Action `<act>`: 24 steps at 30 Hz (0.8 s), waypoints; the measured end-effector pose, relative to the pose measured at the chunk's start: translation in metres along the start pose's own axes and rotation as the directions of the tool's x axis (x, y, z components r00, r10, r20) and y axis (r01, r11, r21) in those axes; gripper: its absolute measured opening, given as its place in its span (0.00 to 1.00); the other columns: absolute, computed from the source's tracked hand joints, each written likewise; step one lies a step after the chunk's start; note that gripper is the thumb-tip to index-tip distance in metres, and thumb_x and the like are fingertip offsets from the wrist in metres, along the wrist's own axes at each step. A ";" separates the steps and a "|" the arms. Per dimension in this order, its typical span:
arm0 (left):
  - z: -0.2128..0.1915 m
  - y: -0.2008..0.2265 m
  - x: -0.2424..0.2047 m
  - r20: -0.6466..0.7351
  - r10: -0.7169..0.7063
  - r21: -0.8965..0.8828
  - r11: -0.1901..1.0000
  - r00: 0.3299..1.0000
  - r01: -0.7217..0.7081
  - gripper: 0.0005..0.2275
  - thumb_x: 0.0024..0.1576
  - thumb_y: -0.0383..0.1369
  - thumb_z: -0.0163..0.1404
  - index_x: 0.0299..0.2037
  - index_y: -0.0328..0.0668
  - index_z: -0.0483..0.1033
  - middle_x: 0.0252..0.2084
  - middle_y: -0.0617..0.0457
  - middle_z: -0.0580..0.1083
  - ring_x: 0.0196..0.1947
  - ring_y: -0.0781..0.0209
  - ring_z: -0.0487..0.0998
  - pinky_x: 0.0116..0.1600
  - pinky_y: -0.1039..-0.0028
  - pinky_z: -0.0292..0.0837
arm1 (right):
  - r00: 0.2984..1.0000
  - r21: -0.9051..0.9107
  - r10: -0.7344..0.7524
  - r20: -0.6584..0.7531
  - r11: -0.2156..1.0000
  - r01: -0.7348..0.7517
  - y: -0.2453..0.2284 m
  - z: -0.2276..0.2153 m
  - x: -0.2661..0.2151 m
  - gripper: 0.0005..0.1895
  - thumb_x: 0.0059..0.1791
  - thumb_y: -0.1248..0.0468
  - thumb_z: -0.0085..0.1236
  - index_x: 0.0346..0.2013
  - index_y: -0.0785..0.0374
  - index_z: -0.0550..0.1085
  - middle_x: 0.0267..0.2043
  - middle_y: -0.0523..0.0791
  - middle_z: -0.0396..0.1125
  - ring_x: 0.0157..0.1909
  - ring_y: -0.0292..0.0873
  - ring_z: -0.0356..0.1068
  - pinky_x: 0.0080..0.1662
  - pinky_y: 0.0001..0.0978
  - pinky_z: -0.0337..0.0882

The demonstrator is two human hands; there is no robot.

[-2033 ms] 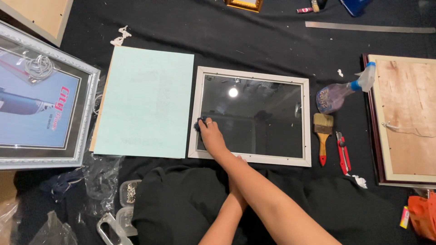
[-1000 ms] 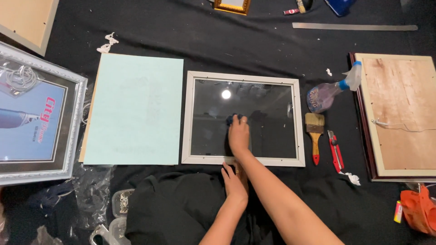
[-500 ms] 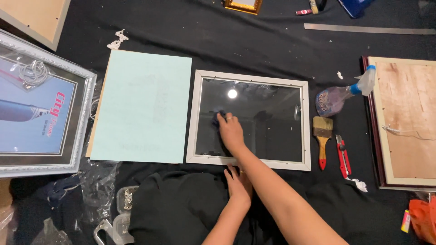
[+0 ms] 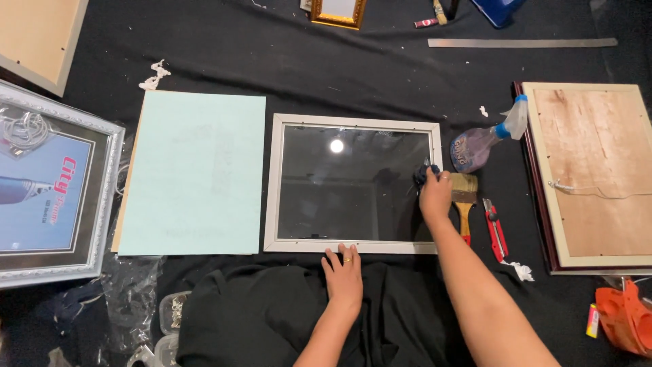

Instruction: The person cleans the glass inside a picture frame by hand.

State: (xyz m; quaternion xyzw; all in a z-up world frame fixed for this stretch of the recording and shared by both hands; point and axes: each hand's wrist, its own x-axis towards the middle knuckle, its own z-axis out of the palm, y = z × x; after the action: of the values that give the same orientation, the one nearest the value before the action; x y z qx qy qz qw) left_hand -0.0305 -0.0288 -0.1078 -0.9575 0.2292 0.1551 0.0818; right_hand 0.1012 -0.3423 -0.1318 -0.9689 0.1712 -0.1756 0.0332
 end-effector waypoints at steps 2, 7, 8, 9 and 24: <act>-0.008 0.000 0.001 0.041 0.013 0.004 1.000 0.999 -0.013 0.34 0.62 0.40 0.45 0.77 0.42 0.44 0.75 0.38 0.52 0.70 0.20 0.55 0.68 0.40 0.55 | 0.991 0.003 0.132 0.019 0.991 -0.132 -0.031 0.009 0.003 0.23 0.48 0.72 0.50 0.59 0.63 0.74 0.53 0.59 0.57 0.42 0.66 0.62 0.42 0.58 0.69; 0.001 0.006 0.004 0.066 0.017 0.001 1.000 0.998 -0.017 0.32 0.64 0.41 0.41 0.77 0.42 0.44 0.75 0.37 0.52 0.69 0.18 0.55 0.69 0.39 0.55 | 0.991 -0.017 0.133 -0.028 0.991 -0.133 -0.124 0.027 -0.002 0.21 0.48 0.67 0.52 0.57 0.61 0.73 0.50 0.56 0.59 0.36 0.62 0.65 0.38 0.54 0.71; 0.003 0.008 0.006 0.059 0.010 -0.009 1.000 0.998 -0.009 0.31 0.64 0.40 0.41 0.76 0.43 0.46 0.75 0.37 0.52 0.69 0.17 0.55 0.69 0.39 0.53 | 0.995 0.051 0.104 0.004 0.993 -0.104 -0.146 0.028 -0.003 0.22 0.48 0.67 0.53 0.58 0.61 0.71 0.50 0.55 0.57 0.38 0.62 0.64 0.42 0.53 0.70; 0.005 0.009 0.006 0.053 -0.001 -0.018 1.000 0.999 0.002 0.30 0.63 0.39 0.41 0.76 0.44 0.47 0.75 0.37 0.52 0.69 0.17 0.55 0.70 0.39 0.52 | 0.997 0.122 0.070 0.036 0.990 -0.074 -0.169 0.030 -0.004 0.24 0.47 0.67 0.55 0.59 0.62 0.70 0.50 0.55 0.56 0.41 0.62 0.64 0.46 0.52 0.70; -0.143 -0.057 -0.007 0.450 0.224 -0.318 0.945 0.865 -0.080 0.27 0.65 0.43 0.35 0.73 0.36 0.55 0.73 0.33 0.56 0.74 0.23 0.45 0.73 0.38 0.37 | 0.885 0.225 -0.466 0.012 0.863 0.452 -0.344 0.013 0.012 0.21 0.46 0.70 0.61 0.54 0.59 0.76 0.43 0.50 0.62 0.39 0.50 0.68 0.38 0.38 0.71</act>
State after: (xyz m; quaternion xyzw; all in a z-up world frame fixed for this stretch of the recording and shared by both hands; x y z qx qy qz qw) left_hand 0.0266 -0.0084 0.0341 -0.8691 0.2523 0.4251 -0.0171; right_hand 0.2260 -0.0237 -0.0972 -0.9776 -0.0857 -0.1637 0.1012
